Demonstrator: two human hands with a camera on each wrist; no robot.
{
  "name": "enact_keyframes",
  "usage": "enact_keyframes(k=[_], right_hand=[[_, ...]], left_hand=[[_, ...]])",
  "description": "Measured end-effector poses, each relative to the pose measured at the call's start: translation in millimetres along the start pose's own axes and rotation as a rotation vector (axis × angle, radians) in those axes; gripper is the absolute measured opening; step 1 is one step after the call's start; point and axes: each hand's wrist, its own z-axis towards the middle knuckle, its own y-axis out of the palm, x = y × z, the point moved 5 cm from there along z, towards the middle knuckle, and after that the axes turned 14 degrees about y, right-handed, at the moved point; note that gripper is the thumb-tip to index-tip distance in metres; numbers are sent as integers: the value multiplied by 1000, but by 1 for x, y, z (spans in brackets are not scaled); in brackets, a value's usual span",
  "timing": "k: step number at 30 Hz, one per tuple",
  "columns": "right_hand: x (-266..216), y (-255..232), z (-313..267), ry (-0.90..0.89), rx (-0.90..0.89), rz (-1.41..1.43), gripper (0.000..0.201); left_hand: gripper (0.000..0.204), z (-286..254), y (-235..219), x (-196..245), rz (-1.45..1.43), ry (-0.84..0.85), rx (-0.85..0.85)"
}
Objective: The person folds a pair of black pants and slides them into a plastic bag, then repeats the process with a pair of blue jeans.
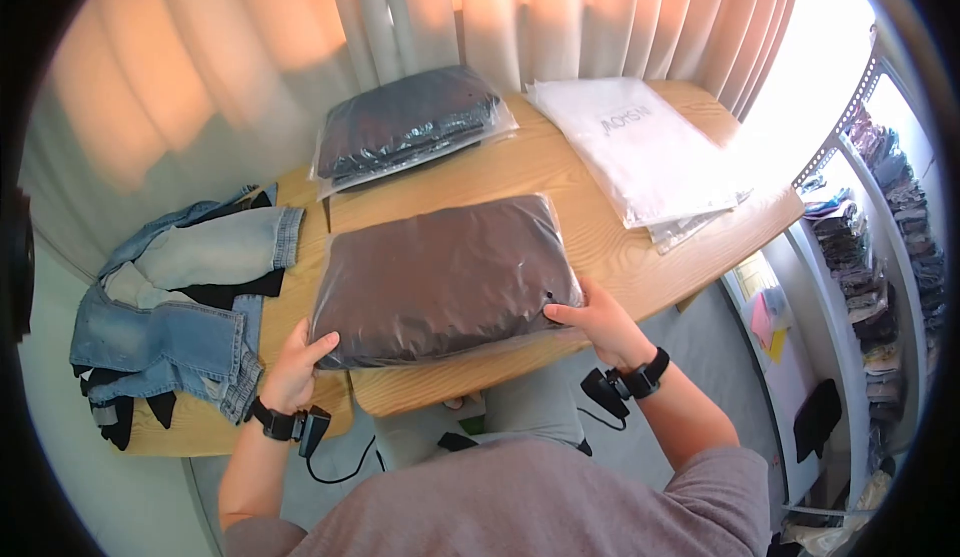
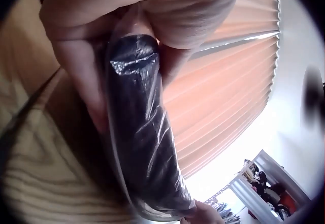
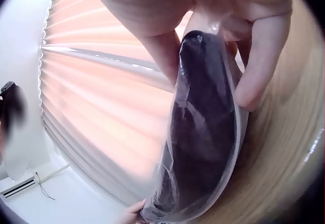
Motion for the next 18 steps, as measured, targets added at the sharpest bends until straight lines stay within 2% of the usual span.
enact_keyframes(k=[2, 5, 8, 10, 12, 15, 16, 18], right_hand=[[-14, 0, -1, -79, -9, -8, 55], [-48, 4, -11, -40, -67, 72, 43], [-98, 19, -17, -105, -177, 68, 42], [-131, 28, -9, -154, -179, 28, 42], [-171, 39, 2, -307, -177, 7, 40], [-225, 41, 58, -405, -146, -30, 38], [-239, 44, 80, -418, -159, -12, 38], [-260, 36, 148, -415, -151, 13, 40]], left_hand=[[48, 0, 7, 20, -26, 30, 23], [48, 6, 17, 70, -73, 219, 53], [45, 20, 15, 111, -31, 334, 80], [42, 38, 8, 130, -13, 379, 91], [40, 64, 2, 156, 18, 531, 105], [40, 123, -14, 175, 30, 552, 141], [40, 147, -22, 173, 34, 564, 145], [39, 204, -41, 145, 76, 478, 200]])
